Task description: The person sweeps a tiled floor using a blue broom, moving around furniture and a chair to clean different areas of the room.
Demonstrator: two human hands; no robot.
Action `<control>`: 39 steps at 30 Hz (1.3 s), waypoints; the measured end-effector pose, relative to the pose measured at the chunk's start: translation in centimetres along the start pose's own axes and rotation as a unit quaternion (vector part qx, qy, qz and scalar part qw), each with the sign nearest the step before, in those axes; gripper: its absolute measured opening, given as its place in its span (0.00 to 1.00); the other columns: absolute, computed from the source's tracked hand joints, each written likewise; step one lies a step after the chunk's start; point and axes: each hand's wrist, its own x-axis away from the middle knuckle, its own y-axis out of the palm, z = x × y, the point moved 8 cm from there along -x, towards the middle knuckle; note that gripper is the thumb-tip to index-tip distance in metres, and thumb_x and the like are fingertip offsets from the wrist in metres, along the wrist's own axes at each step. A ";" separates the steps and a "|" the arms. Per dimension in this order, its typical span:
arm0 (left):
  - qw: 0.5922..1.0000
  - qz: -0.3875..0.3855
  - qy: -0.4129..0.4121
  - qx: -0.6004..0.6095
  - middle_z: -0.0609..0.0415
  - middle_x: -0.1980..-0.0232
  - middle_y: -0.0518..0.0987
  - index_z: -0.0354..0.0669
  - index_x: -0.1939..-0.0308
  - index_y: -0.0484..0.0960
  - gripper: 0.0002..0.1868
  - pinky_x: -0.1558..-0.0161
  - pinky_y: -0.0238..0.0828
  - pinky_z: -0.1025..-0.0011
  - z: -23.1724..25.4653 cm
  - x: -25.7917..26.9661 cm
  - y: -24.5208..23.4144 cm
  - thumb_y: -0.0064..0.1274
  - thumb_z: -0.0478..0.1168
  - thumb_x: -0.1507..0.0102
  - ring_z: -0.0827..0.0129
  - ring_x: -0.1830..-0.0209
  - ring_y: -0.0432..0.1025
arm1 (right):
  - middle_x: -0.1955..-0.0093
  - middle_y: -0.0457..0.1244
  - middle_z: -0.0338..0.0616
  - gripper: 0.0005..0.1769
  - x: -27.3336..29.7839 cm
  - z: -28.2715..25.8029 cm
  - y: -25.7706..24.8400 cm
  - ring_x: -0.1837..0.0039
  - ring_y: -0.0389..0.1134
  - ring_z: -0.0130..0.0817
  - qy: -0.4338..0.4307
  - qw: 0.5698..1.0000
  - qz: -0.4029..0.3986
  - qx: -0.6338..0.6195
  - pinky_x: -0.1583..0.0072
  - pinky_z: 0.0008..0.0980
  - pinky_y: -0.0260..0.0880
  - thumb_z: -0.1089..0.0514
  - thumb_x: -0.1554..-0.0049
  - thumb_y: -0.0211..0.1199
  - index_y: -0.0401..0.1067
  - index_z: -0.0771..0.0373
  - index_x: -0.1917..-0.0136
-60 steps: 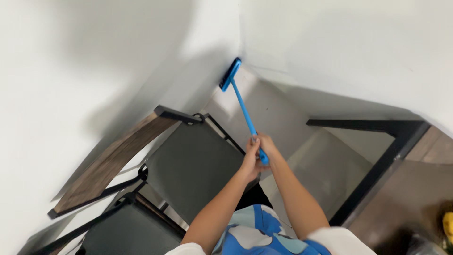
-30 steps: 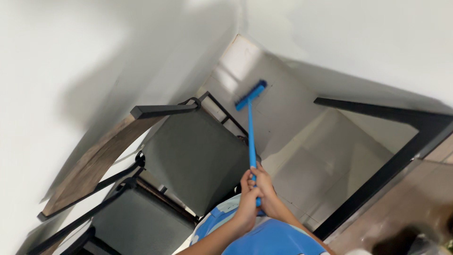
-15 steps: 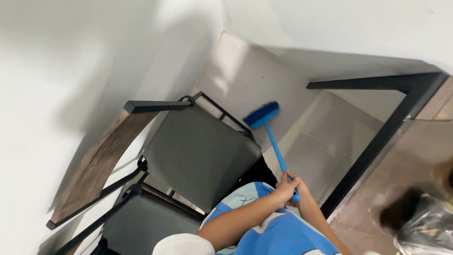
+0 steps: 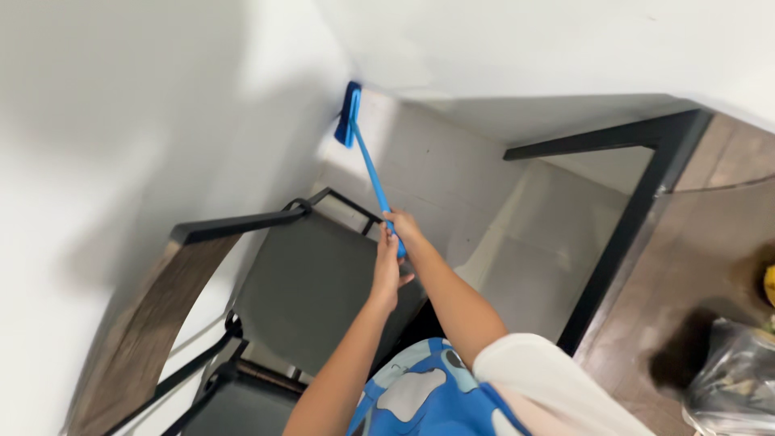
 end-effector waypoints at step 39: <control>0.906 -0.017 0.100 -0.410 0.48 0.59 0.81 0.45 0.35 0.80 0.31 0.59 0.65 0.75 -8.7 -6.9 14.8 0.64 0.49 0.41 0.73 0.64 0.70 | 0.61 0.66 0.50 0.20 15.5 3.9 -14.4 0.60 0.69 0.43 0.020 0.862 0.090 -0.498 0.56 0.41 0.72 0.44 0.39 0.48 0.68 0.64 0.51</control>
